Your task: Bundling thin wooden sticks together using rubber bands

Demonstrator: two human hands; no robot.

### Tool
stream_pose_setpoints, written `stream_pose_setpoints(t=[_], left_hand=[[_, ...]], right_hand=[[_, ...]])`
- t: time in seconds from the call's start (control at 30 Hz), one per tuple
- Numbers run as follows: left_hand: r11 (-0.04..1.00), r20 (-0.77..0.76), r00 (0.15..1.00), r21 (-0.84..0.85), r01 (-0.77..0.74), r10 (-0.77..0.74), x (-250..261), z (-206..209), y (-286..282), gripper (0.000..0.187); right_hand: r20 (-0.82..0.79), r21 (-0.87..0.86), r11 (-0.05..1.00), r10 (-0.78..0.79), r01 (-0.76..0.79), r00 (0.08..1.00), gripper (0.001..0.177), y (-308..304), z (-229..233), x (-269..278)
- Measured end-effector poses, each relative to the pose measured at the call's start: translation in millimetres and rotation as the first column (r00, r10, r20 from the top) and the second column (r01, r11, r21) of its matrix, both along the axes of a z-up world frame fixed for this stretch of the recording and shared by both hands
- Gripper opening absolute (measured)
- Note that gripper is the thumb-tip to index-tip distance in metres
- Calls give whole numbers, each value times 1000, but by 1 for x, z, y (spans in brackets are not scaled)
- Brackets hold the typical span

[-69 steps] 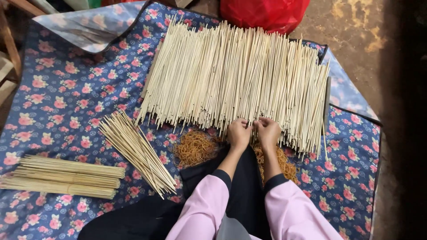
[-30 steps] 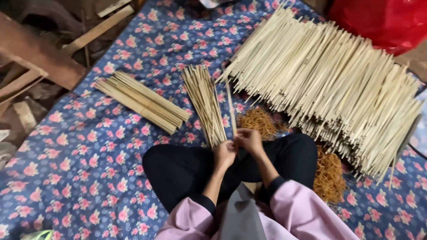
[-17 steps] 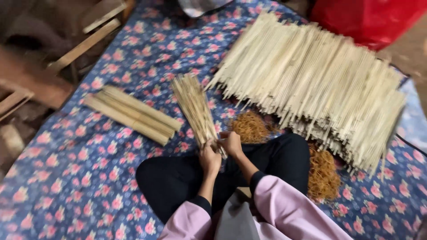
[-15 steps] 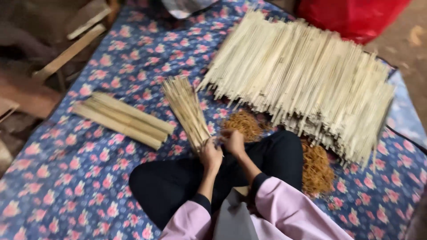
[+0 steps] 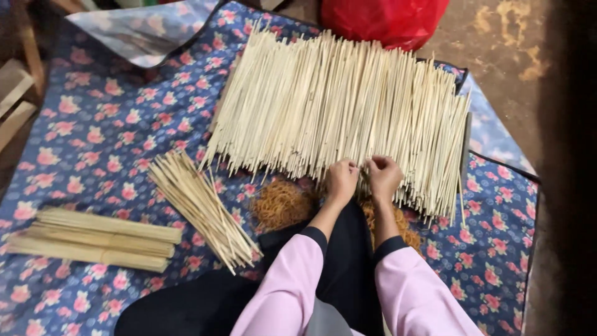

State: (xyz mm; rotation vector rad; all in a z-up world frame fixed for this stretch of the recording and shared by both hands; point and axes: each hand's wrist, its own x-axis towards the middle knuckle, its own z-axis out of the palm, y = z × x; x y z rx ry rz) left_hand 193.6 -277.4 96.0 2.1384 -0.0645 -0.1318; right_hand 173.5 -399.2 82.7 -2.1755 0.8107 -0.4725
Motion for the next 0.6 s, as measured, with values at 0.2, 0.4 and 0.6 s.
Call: stream_pose_setpoints(t=[0.2,0.4,0.6], left_hand=[[994,-33,999,103,42,-39,12,8,-20,5],[986,-24,997,146,78,-76,8,-4,-27,11],[998,-33,998,28,47,-46,10,-17,-33,14]], right_hand=[[-156,-47,998,28,-35,987,26,-4,5,11],[-233,30,999,31,-25,972,27,-13,-7,18],[-122,414,910,61,-5,991,38,-19,31,2]])
